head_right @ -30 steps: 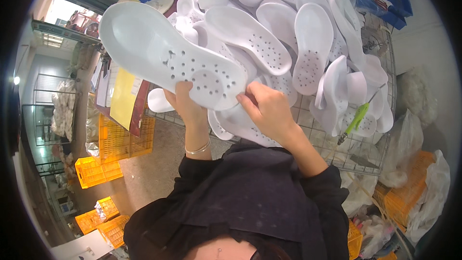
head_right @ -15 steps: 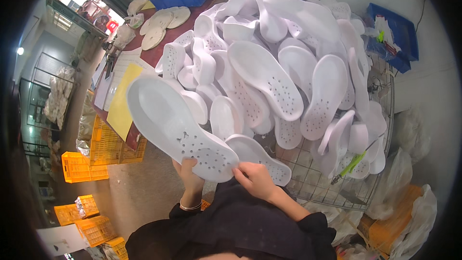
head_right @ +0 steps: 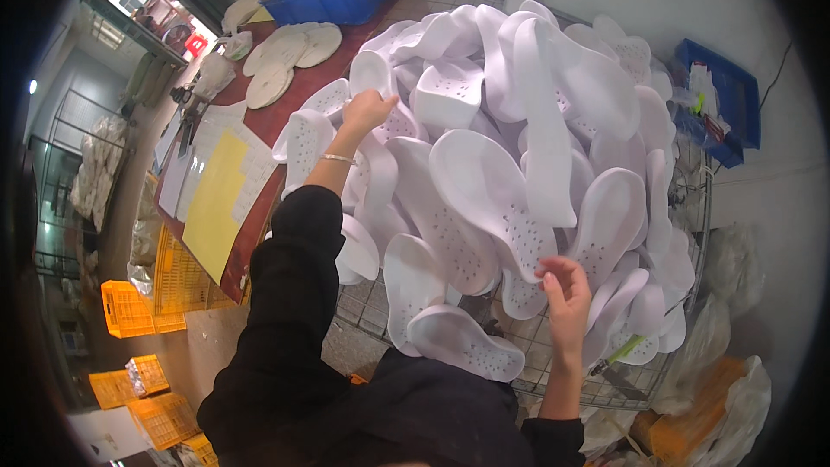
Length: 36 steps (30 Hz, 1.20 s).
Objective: The person picks white shoe insoles from a wire rack, inspects them, and places them into a clear plastic bag. They repeatedly gather insoles, align them, and pack them into the bag while moving between the rack and nearby crates.
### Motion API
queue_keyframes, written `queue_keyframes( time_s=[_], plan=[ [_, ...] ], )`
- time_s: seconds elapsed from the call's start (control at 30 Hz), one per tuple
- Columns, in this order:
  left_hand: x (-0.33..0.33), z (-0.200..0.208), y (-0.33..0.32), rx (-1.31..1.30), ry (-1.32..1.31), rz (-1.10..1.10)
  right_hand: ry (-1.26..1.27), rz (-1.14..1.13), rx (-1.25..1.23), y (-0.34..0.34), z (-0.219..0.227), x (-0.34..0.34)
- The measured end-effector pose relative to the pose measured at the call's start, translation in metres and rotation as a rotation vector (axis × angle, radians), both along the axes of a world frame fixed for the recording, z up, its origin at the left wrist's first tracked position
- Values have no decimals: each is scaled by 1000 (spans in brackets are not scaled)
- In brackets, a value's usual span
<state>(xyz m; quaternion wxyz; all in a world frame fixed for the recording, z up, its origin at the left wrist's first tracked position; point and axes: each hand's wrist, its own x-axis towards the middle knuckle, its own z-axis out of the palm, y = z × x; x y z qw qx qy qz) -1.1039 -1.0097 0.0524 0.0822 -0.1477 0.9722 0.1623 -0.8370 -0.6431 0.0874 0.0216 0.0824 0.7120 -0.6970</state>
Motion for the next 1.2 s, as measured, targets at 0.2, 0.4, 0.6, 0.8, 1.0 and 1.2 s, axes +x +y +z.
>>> queue_keyframes(
  time_s=[0.2, 0.4, 0.6, 0.8, 1.0, 1.2],
  plan=[
    [-21, -34, 2, 6, -9, -76, -151, -60, 7, 18, -14, 35],
    [-26, -63, -5, -43, 116, -368, -196, -83, -25, 32, -18, 64],
    [-28, -67, -22, 308, 83, -328, -205, -149, 14, 38, -24, 103],
    [-29, -57, -37, 192, 217, -713, -278, -238, 43, 39, -31, 125],
    [-21, -24, -39, -88, 396, -714, -303, -193, 29, 43, -36, 134],
    [2, -16, -16, 83, 256, -684, -343, -148, 75, 44, -38, 123]
  ],
)
